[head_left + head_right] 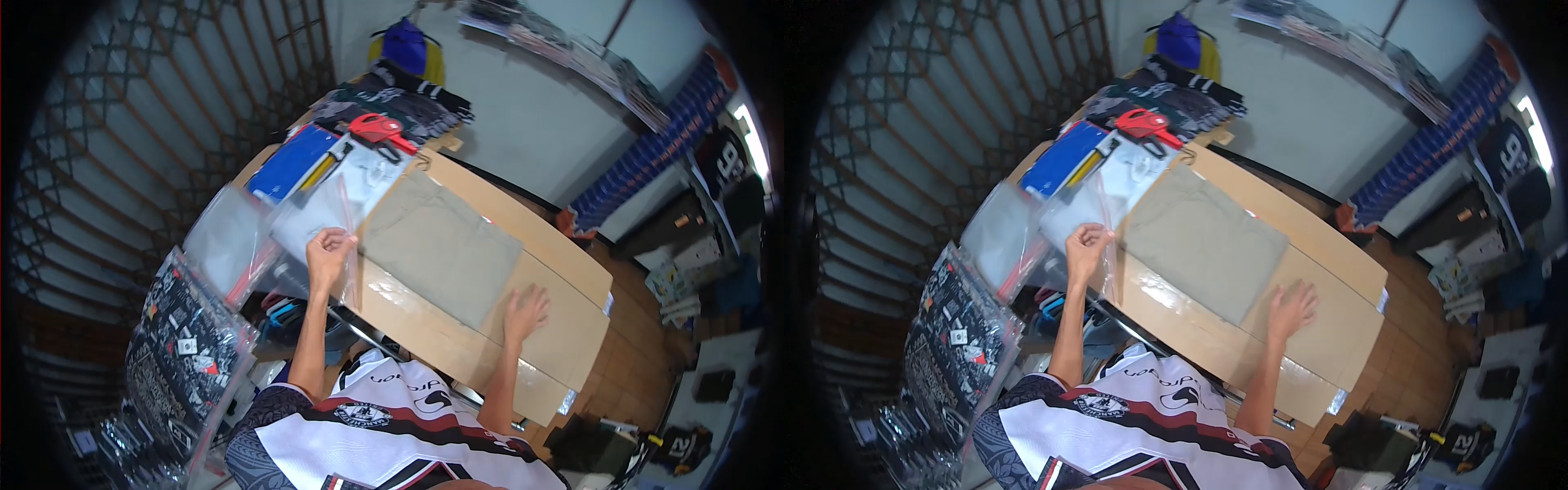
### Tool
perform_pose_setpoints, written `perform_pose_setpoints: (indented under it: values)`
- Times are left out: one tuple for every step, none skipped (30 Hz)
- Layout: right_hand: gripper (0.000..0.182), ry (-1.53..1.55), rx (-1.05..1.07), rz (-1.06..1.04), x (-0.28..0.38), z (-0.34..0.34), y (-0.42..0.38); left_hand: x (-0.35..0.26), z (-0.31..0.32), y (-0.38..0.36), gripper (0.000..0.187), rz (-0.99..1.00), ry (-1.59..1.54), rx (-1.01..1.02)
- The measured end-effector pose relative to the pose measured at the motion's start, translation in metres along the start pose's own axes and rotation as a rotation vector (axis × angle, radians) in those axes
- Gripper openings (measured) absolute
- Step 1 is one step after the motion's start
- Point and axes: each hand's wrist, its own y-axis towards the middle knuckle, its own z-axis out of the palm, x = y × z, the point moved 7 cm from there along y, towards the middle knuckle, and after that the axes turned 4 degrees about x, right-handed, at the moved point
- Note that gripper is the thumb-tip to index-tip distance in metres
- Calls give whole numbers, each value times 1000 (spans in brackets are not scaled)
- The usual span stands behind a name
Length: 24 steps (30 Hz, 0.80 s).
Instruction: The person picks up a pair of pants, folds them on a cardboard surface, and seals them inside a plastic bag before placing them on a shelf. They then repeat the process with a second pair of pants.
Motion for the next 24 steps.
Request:
perform_pose_setpoints:
  values:
    - [63, 34, 18, -21, -1, -2, 0, -4, 31, -10, 29, -17, -29, 89]
    - [62, 67, 37, -38, -5, -5, -1, -8, 62, -23, 29, -36, -55, 180]
    - [61, 154, 52, -58, -8, -9, -3, -12, 91, -36, 29, -54, -39, 243]
    - [61, 241, 64, -79, -12, -13, -4, -16, 120, -51, 30, -71, -24, 305]
    - [62, 364, 103, -95, -15, -25, -4, -18, 148, -66, 30, -88, -8, 367]
    - [63, 489, 138, -113, -17, -41, -3, -17, 174, -81, 27, -86, 11, 421]
    - [64, 625, 172, -77, -22, -54, -3, -16, 200, -95, 25, -87, 22, 470]
    - [66, 766, 202, -43, -24, -65, -4, -14, 223, -110, 23, -86, 36, 518]
    - [67, 910, 229, -13, -29, -75, -3, -15, 246, -126, 21, -85, 52, 563]
    - [68, 912, 230, -25, -37, -84, -1, -19, 268, -142, 17, -62, 75, 617]
    - [70, 913, 234, -38, -46, -92, 2, -21, 287, -159, 16, -56, 93, 664]
    - [71, 914, 239, -52, -54, -100, 5, -23, 305, -174, 16, -50, 112, 707]
    - [72, 921, 238, -61, -62, -110, 9, -23, 322, -190, 15, -44, 129, 749]
    - [74, 929, 239, -70, -69, -119, 13, -17, 338, -204, 14, -36, 92, 779]
    - [75, 937, 243, -82, -77, -126, 15, -16, 349, -218, 14, -34, 133, 817]
    - [76, 933, 253, -98, -86, -131, 19, -18, 360, -231, 14, -32, 174, 853]
    - [77, 930, 265, -115, -94, -135, 22, -20, 370, -243, 14, -30, 215, 886]
    - [78, 928, 278, -135, -103, -138, 26, -23, 379, -255, 14, -26, 245, 909]
    - [75, 941, 256, -160, -114, -139, 28, -26, 387, -265, 14, -20, 275, 929]
    - [73, 954, 236, -187, -124, -139, 30, -27, 394, -274, 14, -16, 306, 949]
    - [70, 966, 215, -214, -135, -138, 31, -26, 401, -283, 14, -11, 315, 968]
    - [63, 924, 221, -201, -146, -133, 32, -25, 407, -291, 14, -7, 323, 987]
    - [57, 881, 225, -189, -157, -129, 33, -23, 412, -298, 14, -1, 331, 1006]
    - [50, 836, 229, -174, -169, -126, 32, -21, 417, -306, 14, -9, 320, 1024]
